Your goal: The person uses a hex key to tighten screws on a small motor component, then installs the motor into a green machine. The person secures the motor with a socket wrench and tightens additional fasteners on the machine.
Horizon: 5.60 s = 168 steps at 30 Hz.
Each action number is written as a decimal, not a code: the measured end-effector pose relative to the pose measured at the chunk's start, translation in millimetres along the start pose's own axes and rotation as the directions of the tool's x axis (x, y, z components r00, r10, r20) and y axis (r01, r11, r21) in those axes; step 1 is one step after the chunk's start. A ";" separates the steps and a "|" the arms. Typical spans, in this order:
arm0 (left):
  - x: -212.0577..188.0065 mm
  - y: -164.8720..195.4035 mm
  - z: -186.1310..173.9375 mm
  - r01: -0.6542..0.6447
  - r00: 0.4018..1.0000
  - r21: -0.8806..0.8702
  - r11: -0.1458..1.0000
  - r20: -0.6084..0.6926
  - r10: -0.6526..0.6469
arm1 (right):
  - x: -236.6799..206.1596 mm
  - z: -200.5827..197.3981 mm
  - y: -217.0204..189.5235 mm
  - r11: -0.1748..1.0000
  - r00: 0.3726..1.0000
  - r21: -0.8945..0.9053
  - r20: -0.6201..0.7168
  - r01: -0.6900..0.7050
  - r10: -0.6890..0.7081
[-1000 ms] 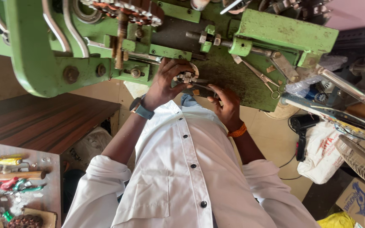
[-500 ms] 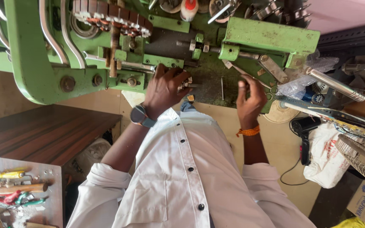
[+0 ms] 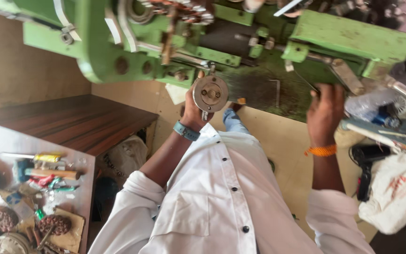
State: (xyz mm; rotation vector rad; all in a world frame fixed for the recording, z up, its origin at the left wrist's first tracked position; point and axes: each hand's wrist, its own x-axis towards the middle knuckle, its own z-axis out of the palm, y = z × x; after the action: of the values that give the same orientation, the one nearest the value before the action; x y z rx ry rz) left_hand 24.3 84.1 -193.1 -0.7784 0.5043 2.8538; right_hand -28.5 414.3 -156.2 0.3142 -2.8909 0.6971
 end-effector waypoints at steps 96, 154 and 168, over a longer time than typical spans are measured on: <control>-194.4 154.0 -178.9 -0.196 0.969 0.296 0.935 -0.089 0.232 | -115.3 25.3 -412.4 0.667 0.576 -0.015 0.518 0.745 -0.632; -221.9 186.5 -147.1 -0.441 0.885 0.207 0.873 -0.061 0.461 | -93.3 19.8 -448.1 0.786 0.676 0.312 0.401 0.533 -0.618; -235.6 179.6 -149.4 -0.425 0.886 0.221 0.878 -0.094 0.453 | -100.0 5.2 -462.1 0.601 0.520 0.139 0.374 0.787 -0.768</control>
State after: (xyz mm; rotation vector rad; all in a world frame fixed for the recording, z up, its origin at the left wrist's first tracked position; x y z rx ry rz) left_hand 256.3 -147.7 -142.3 -0.9393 1.0953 3.0910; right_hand 177.2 26.6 19.6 1.8061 -2.5961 0.3976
